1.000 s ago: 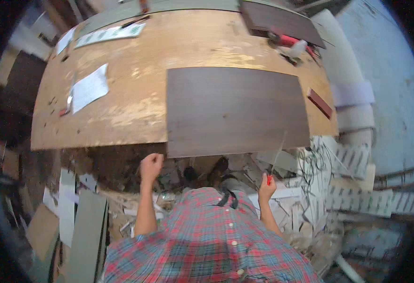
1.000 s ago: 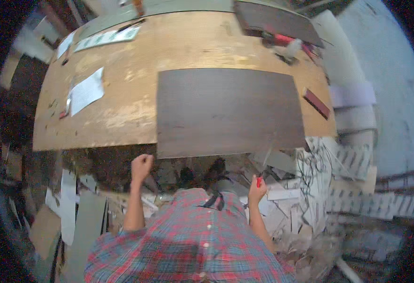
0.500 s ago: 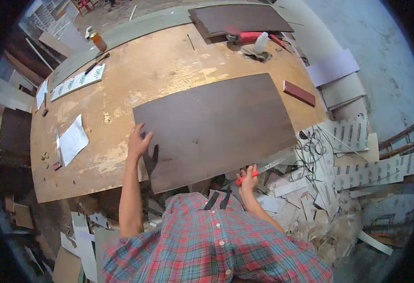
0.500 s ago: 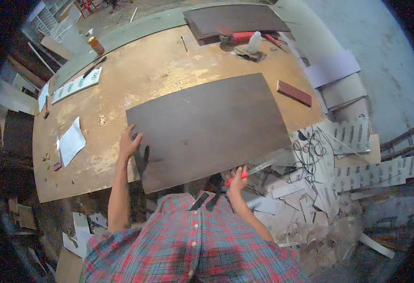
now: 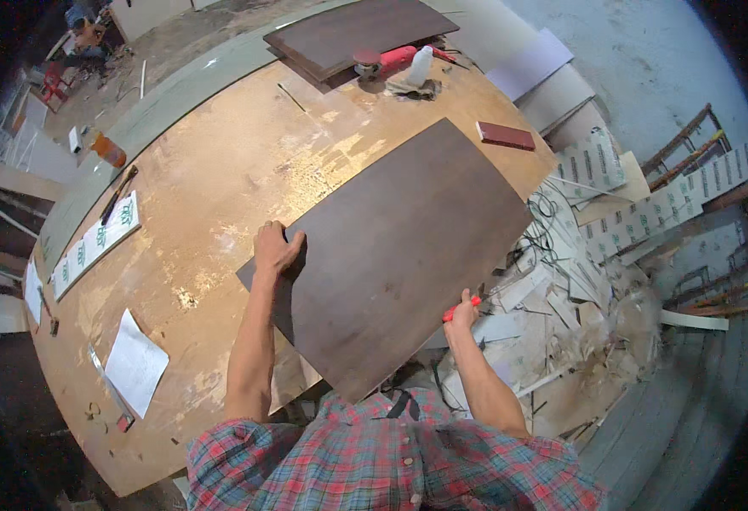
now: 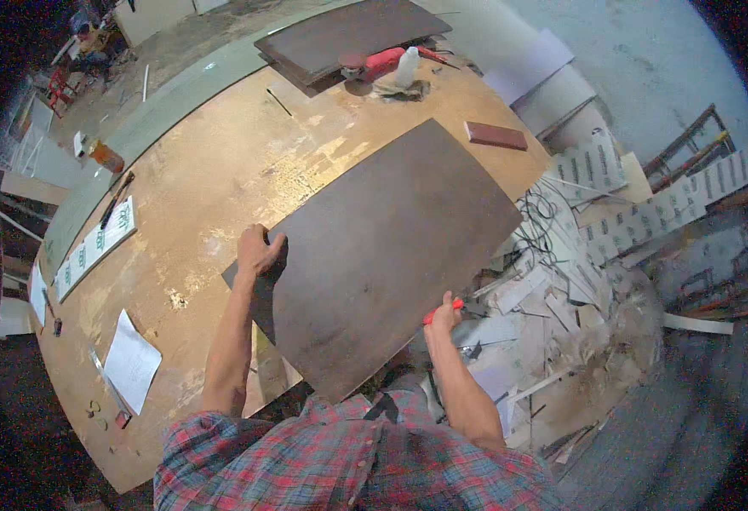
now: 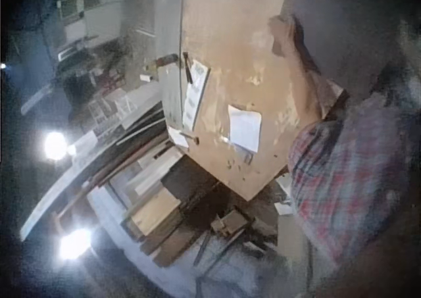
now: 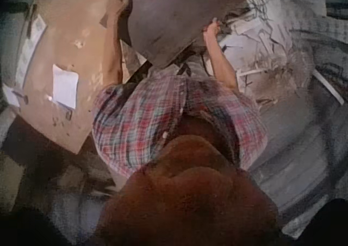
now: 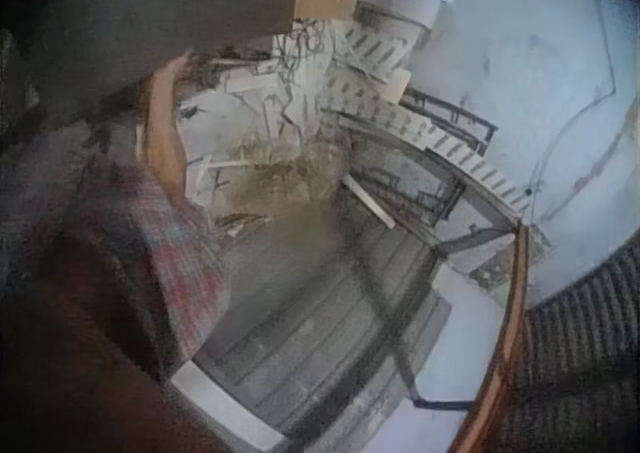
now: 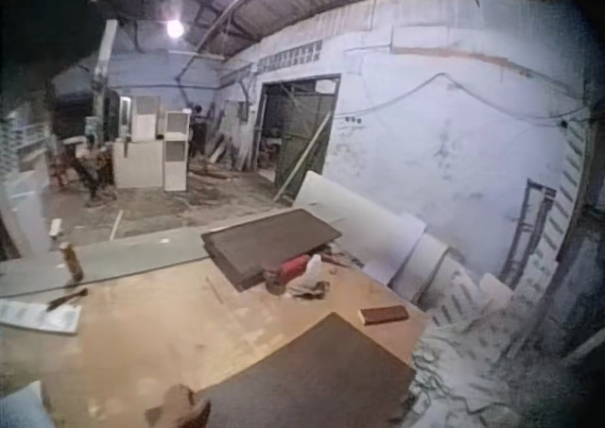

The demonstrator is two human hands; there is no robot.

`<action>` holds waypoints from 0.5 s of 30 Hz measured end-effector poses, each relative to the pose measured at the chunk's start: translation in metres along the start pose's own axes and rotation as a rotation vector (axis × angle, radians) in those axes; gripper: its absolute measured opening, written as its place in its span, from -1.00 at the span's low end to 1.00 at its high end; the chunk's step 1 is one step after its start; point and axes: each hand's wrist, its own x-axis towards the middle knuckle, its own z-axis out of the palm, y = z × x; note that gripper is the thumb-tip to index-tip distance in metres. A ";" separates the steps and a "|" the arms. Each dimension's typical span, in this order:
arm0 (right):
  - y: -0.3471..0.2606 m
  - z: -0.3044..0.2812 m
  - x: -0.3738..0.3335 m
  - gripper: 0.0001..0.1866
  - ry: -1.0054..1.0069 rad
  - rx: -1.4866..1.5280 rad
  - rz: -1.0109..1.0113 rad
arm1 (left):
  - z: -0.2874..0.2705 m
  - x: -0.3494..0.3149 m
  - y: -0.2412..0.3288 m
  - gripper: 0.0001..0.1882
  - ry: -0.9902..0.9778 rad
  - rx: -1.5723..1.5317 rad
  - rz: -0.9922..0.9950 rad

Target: The person uses a file to smooth the edges of two wood panels, first a brown one and then a white one, while standing at a workbench littered with wood scraps.

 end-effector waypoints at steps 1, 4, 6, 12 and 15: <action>-0.007 0.008 -0.010 -0.63 0.004 0.002 0.028 | -0.001 -0.005 -0.008 -0.39 -0.006 -0.007 -0.005; -0.029 0.002 -0.012 -0.62 0.019 0.006 0.034 | 0.003 -0.025 -0.012 -0.39 0.007 -0.071 -0.025; -0.023 -0.017 0.021 -0.58 0.020 -0.015 -0.047 | 0.006 -0.034 -0.008 -0.38 -0.003 -0.160 -0.066; -0.033 0.005 -0.003 -0.50 -0.064 -0.093 0.102 | -0.008 -0.086 -0.030 -0.37 0.082 -0.231 -0.263; -0.023 -0.008 0.035 -0.51 -0.126 -0.064 -0.017 | -0.011 -0.121 -0.010 -0.43 0.151 -0.275 -0.320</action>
